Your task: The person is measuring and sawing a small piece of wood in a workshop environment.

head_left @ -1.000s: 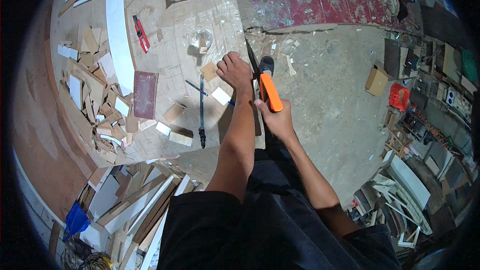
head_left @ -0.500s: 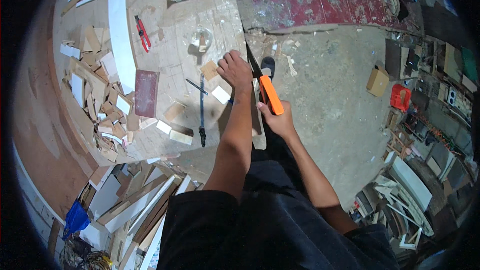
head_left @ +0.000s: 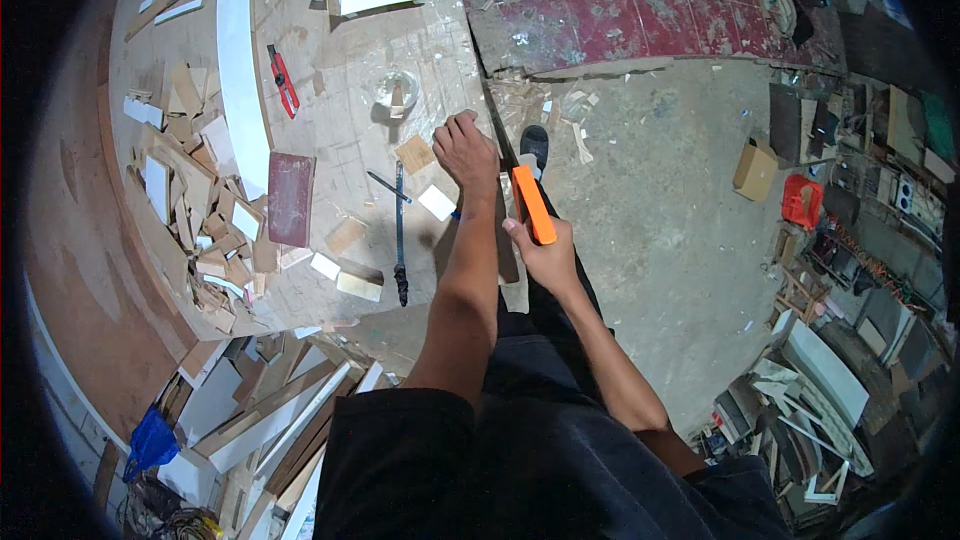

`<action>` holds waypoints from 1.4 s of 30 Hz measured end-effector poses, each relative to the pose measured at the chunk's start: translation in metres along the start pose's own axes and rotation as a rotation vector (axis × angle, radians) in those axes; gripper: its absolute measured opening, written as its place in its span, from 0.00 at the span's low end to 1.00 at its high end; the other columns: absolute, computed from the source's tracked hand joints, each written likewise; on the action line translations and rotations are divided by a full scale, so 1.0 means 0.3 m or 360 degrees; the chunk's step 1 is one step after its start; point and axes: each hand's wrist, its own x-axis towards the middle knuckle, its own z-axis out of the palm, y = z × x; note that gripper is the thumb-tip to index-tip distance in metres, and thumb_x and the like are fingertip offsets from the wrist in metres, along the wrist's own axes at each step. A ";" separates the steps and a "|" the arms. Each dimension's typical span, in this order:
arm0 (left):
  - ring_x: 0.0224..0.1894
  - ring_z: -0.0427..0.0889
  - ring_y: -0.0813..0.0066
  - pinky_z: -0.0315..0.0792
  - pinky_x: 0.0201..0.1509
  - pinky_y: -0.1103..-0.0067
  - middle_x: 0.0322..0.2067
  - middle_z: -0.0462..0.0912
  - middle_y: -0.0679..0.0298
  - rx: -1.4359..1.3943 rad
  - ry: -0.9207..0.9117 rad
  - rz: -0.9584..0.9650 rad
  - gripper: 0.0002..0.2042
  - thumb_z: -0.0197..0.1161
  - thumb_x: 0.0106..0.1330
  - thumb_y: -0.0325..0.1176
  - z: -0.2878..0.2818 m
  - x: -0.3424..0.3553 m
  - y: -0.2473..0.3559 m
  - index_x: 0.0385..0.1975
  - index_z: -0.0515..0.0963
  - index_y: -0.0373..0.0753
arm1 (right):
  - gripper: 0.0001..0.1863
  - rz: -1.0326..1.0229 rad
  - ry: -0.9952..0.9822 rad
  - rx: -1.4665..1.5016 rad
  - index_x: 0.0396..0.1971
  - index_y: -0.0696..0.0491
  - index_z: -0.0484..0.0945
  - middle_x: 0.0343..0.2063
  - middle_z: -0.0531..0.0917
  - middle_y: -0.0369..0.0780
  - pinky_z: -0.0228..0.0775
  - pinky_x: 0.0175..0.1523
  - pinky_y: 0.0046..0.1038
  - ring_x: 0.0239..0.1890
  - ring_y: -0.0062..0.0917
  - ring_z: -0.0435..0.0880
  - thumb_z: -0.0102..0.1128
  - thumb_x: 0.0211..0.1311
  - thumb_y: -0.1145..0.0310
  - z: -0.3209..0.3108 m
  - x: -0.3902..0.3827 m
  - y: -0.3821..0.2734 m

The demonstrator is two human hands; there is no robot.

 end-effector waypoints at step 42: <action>0.37 0.75 0.65 0.68 0.39 0.70 0.31 0.73 0.68 0.0143 0.0088 -0.0084 0.08 0.60 0.55 0.30 0.036 -0.013 -0.025 0.33 0.74 0.51 | 0.18 0.0256 -0.0306 -0.0286 0.26 0.64 0.78 0.17 0.78 0.52 0.72 0.32 0.36 0.20 0.42 0.79 0.69 0.59 0.62 -0.088 -0.038 -0.380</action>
